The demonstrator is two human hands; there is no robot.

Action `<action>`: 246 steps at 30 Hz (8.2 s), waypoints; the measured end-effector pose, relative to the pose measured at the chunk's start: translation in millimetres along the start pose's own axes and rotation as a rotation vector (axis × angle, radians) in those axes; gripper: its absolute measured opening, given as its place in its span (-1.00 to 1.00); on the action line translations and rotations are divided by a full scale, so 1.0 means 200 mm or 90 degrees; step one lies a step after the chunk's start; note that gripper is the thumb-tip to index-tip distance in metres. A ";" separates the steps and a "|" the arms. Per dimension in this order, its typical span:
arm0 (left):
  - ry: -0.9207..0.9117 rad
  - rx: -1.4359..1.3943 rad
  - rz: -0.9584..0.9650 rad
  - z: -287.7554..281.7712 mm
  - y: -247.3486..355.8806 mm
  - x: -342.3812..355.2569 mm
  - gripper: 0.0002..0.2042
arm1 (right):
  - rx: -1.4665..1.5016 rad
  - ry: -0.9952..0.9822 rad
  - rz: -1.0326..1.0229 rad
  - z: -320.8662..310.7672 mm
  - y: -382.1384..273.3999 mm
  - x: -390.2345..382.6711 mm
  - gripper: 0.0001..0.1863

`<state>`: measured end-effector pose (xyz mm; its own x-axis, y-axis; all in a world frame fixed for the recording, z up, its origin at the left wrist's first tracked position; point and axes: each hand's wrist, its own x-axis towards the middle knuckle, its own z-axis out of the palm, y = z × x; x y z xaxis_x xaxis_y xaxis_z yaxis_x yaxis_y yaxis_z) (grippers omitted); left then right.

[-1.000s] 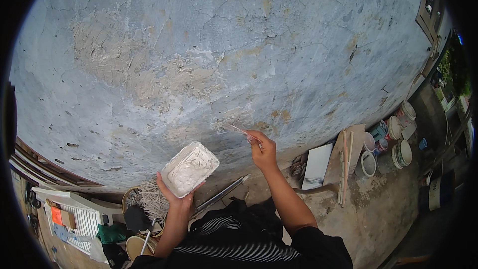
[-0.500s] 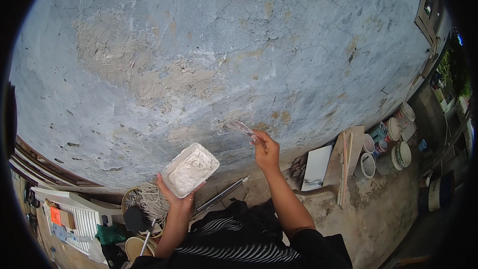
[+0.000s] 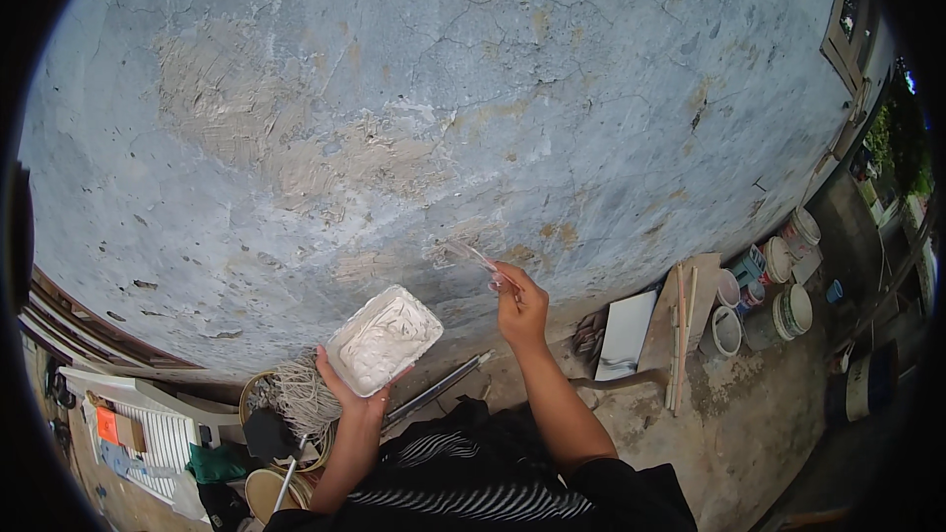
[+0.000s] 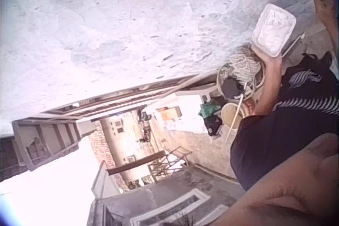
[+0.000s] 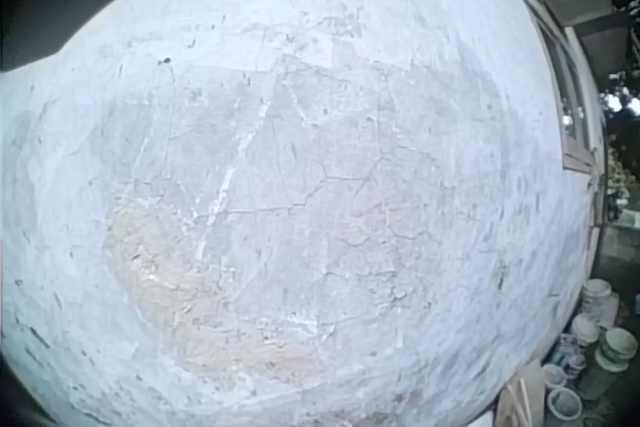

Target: Using a scraper to apply plaster mixture to a hole in an exterior wall.

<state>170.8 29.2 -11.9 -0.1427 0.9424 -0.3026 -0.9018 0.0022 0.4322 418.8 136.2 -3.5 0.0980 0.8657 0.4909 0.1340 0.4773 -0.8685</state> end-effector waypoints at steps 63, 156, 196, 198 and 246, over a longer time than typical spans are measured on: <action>0.086 0.047 0.025 -0.06 0.10 -0.04 -0.08 | -0.155 -0.041 -0.138 -0.08 -0.16 0.06 -0.62; 0.058 0.078 0.005 -0.04 0.04 -0.03 -0.05 | -0.087 0.070 0.018 -0.12 0.00 -0.01 -0.80; 0.011 0.011 -0.005 -0.09 0.01 -0.06 -0.15 | 0.095 0.131 0.112 -0.11 0.00 -0.01 -0.78; 0.005 0.022 -0.001 -0.04 -0.02 -0.08 -0.15 | 0.112 0.158 0.085 -0.14 0.01 0.02 -0.78; 0.050 0.025 0.130 0.05 -0.33 -0.18 -0.06 | 0.034 -0.138 -0.020 -0.33 0.10 0.24 -0.68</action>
<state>238.7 -1.0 -21.9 -0.3544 0.8952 -0.2701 -0.8345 -0.1724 0.5234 491.1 178.2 6.6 -0.1199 0.8599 0.4961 0.0814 0.5065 -0.8584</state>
